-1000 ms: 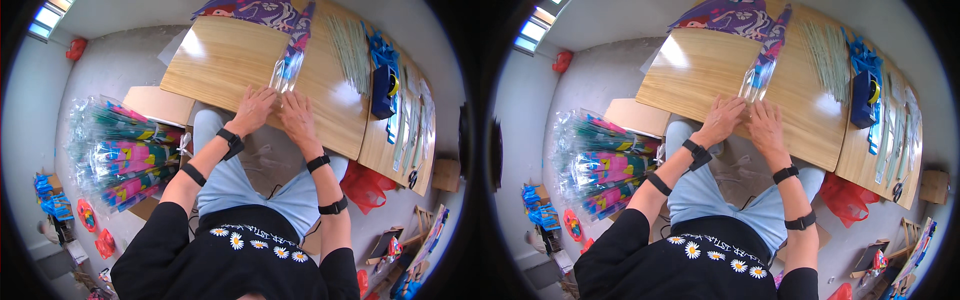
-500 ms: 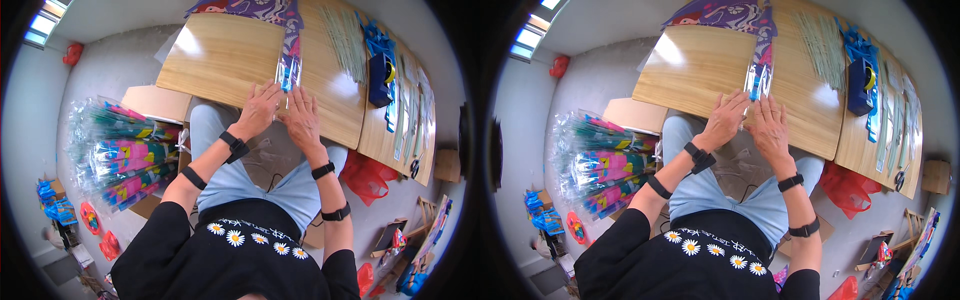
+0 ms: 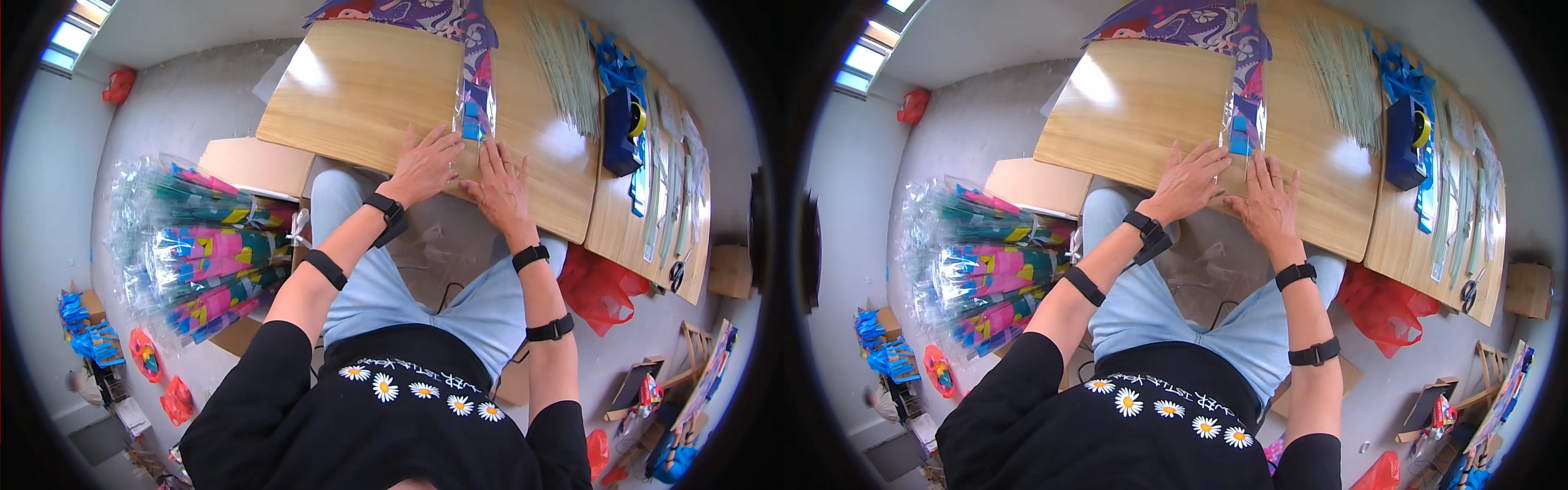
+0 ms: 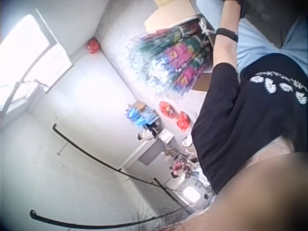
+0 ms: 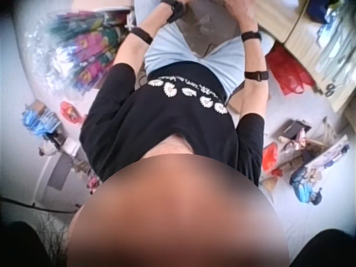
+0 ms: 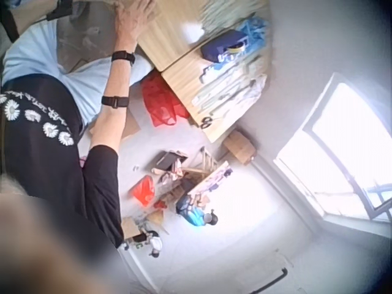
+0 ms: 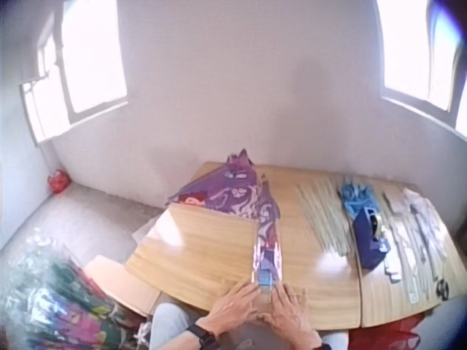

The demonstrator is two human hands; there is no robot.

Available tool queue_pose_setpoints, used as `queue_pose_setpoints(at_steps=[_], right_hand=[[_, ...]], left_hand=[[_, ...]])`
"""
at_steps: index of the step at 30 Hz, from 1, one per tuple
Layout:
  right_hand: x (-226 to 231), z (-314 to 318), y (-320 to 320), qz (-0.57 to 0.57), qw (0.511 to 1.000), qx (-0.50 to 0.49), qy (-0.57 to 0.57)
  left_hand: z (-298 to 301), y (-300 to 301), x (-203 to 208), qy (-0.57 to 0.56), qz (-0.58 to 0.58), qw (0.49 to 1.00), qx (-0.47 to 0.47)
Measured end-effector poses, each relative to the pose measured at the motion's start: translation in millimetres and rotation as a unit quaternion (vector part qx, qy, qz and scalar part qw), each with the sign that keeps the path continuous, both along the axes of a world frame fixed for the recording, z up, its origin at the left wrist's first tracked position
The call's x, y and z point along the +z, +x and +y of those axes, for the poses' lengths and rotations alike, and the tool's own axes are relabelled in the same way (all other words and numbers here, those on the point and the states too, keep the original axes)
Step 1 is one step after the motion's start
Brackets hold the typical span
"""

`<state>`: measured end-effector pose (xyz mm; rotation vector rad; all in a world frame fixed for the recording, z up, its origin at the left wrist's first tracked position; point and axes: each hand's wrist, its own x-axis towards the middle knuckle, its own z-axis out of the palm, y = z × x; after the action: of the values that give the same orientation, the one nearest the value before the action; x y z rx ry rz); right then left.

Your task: Fold and assemble plastic kites at a workshop table.

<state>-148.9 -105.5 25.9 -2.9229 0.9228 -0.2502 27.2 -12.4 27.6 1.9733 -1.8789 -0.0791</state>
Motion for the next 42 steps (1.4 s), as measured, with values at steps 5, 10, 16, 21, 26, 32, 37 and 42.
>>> queue_pose_setpoints(at_steps=[5, 10, 16, 21, 26, 32, 37, 42], right_hand=[[2.3, -11.1, 6.0, -0.065, 0.998, 0.01, 0.02], [13.5, -38.5, 34.8, -0.067, 0.997, 0.013, 0.039], [7.8, -54.8, 61.9, -0.031, 0.999, 0.006, 0.033], [-18.2, -73.9, 67.1, -0.004, 0.999, -0.038, 0.011], [1.9, -93.7, 66.3, -0.162, 0.986, -0.04, 0.03], [13.0, -23.4, 4.3, -0.308, 0.936, 0.01, 0.171], [-3.8, 11.7, -12.3, -0.267, 0.946, 0.016, 0.185], [-7.2, 23.8, 1.1, -0.252, 0.959, 0.04, 0.126]], left_hand=[[-13.2, 0.6, -3.3, -0.047, 0.01, 0.998, -0.028], [-13.6, -7.3, -4.8, -0.011, -0.013, 0.998, -0.058], [22.3, -36.2, -2.4, 0.046, 0.018, 0.996, -0.076], [24.2, -41.9, 2.4, 0.061, 0.06, 0.994, -0.07], [9.7, -30.6, 1.0, 0.079, 0.074, 0.991, -0.083], [0.6, -15.9, -8.3, 0.052, 0.093, 0.993, -0.057], [-7.2, -12.7, -14.5, 0.033, 0.138, 0.989, -0.046], [-7.6, -5.3, -14.6, 0.016, 0.172, 0.983, -0.065]])
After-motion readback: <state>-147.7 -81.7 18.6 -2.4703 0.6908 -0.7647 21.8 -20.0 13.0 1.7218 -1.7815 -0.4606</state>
